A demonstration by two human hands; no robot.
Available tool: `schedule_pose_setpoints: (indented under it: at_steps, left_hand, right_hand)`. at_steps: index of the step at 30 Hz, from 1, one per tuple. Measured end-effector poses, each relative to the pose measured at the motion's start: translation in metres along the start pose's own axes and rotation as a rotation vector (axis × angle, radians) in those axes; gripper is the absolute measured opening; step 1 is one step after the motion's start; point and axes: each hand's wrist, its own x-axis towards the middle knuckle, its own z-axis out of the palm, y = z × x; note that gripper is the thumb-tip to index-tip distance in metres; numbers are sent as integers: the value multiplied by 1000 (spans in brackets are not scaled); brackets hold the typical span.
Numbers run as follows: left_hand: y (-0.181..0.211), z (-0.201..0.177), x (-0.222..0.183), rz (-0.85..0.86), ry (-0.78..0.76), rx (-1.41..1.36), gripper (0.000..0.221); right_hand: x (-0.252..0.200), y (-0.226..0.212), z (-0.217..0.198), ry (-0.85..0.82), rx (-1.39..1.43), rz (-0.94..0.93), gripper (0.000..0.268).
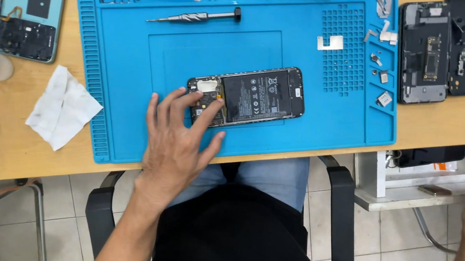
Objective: The person cleans a small circuit board with a white wipe, then places it into a disassembled smartphone chassis. They connect a ribbon cable to the board, reposition the board within the chassis, and attach a black component to the back of the device.
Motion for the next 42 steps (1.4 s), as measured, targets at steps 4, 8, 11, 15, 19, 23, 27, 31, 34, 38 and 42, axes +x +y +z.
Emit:
schedule_pose_setpoints:
  at_steps: [4,8,11,15,19,23,27,31,34,38,42]
  left_hand:
    - [1,3,-2,4,50,-11,43]
    - [0,0,-5,3,48,15,45]
    - [0,0,-4,3,79,40,47]
    - [-2,7,-7,8,77,50,47]
    - [-2,5,-7,22,66,42,45]
    - [2,0,-3,34,67,36,44]
    - [2,1,-4,17,64,46,43]
    - [2,3,-3,20,71,9,42]
    - [0,1,-5,14,69,4,43]
    - [0,2,-3,16,64,9,44]
    - [0,1,-3,12,52,3,44]
  right_hand:
    - [75,-40,2,-298,-687,-552,55]
    - [110,-9,26,-341,-914,-1107,87]
    - [117,30,44,-385,-943,-1208,98]
    - [116,61,54,-385,-767,-1176,84]
    - [118,63,60,-376,-767,-1109,82]
    - [122,26,50,-265,-733,-935,100]
    - [119,10,50,-530,-755,-541,132]
    - [120,-8,39,-556,-705,-607,128]
    - [118,-1,44,-381,-909,-870,124]
    - [118,17,50,-459,-888,-764,124]
    - [115,15,49,-300,-808,-881,112]
